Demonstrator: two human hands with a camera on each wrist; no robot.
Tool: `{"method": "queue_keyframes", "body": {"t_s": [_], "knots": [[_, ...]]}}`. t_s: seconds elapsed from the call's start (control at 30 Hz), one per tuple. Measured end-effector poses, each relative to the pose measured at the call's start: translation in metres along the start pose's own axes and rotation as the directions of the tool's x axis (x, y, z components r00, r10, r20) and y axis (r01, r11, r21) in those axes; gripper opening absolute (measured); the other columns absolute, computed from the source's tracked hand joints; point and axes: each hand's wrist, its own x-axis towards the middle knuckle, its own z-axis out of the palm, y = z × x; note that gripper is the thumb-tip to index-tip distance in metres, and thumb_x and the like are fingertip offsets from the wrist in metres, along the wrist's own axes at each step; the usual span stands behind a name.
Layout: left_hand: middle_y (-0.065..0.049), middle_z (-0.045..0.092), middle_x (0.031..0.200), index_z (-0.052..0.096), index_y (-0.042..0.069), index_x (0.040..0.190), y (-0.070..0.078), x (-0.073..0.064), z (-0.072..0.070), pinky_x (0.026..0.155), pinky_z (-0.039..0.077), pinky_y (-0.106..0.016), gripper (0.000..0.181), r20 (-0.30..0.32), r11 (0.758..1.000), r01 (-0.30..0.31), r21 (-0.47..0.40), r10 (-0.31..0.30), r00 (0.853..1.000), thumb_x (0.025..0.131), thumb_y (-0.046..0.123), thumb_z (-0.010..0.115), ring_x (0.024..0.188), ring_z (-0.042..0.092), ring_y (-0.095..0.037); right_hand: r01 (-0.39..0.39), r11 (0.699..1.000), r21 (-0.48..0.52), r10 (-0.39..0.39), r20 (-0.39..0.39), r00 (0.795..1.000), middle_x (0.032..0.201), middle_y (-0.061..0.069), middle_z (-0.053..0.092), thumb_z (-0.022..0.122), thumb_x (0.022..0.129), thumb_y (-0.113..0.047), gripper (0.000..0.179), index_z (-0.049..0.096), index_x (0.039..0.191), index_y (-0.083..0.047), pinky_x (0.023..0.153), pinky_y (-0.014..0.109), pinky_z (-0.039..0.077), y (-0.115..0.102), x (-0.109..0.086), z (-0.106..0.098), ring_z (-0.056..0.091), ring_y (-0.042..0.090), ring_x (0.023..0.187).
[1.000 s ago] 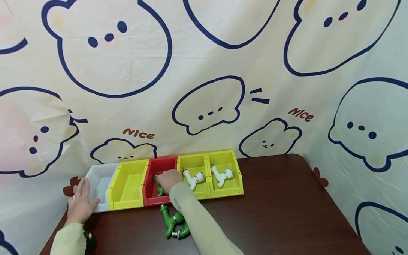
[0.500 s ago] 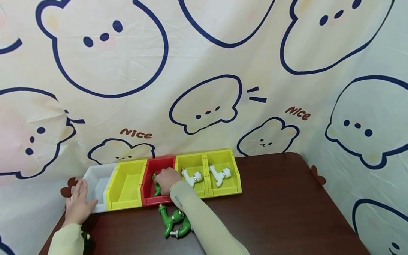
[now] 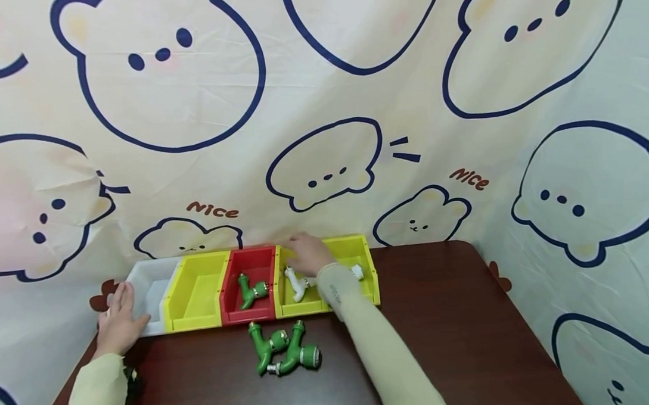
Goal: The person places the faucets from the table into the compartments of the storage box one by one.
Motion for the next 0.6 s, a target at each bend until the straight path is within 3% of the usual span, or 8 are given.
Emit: {"method": "queue_keyframes", "body": {"t_s": [0.13,0.23,0.33,0.4,0.5,0.6], "knots": [[-0.021,-0.021,0.171,-0.018,0.006,0.160,-0.003,-0.002,0.002,0.109,0.026,-0.079,0.098,0.003,1.000,0.001,-0.001,-0.001,1.000,0.099,0.018,0.057,0.126,0.016,-0.064,-0.149,0.987,0.066,0.153,-0.066,0.986,0.148,0.010,0.058,0.065,0.101,-0.027,0.044,0.063,0.143,-0.017,0.115,0.048,0.045,0.045,-0.024,-0.017,0.055,0.030,0.135],[-0.021,-0.022,0.170,-0.019,0.006,0.160,-0.006,-0.003,0.003,0.109,0.028,-0.079,0.099,0.005,1.000,0.001,0.006,-0.001,1.000,0.099,0.019,0.058,0.125,0.016,-0.064,-0.275,0.956,0.107,0.285,-0.100,0.953,0.143,0.010,0.059,0.063,0.102,-0.026,0.044,0.062,0.144,-0.015,0.110,0.050,0.049,0.072,-0.043,-0.025,0.059,0.030,0.128],[-0.020,-0.023,0.170,-0.019,0.006,0.160,-0.007,-0.001,0.004,0.110,0.027,-0.080,0.100,0.004,1.000,0.000,0.009,0.000,1.000,0.100,0.020,0.059,0.126,0.014,-0.064,-0.376,0.914,0.153,0.397,-0.138,0.907,0.134,0.013,0.059,0.063,0.102,-0.025,0.043,0.062,0.144,-0.013,0.101,0.050,0.054,0.091,-0.060,-0.031,0.063,0.031,0.118],[-0.020,-0.023,0.170,-0.019,0.007,0.160,-0.006,0.001,0.003,0.111,0.026,-0.080,0.099,0.001,1.000,0.001,0.010,-0.001,1.000,0.100,0.019,0.059,0.128,0.013,-0.064,-0.411,0.895,0.175,0.438,-0.164,0.884,0.129,0.016,0.059,0.062,0.103,-0.025,0.044,0.061,0.144,-0.010,0.095,0.050,0.056,0.099,-0.071,-0.032,0.065,0.032,0.112],[-0.020,-0.023,0.170,-0.020,0.007,0.160,-0.004,0.002,0.003,0.111,0.025,-0.080,0.100,0.000,1.000,0.002,0.012,-0.002,1.000,0.100,0.019,0.059,0.129,0.013,-0.065,-0.423,0.887,0.187,0.456,-0.198,0.868,0.126,0.020,0.062,0.060,0.104,-0.027,0.044,0.061,0.144,-0.006,0.091,0.051,0.057,0.109,-0.081,-0.026,0.065,0.035,0.108],[-0.020,-0.024,0.170,-0.020,0.006,0.160,-0.003,0.003,0.002,0.111,0.025,-0.080,0.100,0.005,1.000,0.000,0.014,0.000,1.000,0.099,0.019,0.059,0.128,0.013,-0.065,-0.449,0.871,0.200,0.481,-0.157,0.863,0.139,0.023,0.060,0.052,0.108,-0.032,0.049,0.053,0.151,-0.008,0.100,0.056,0.053,0.117,-0.088,-0.012,0.062,0.040,0.121]]}}
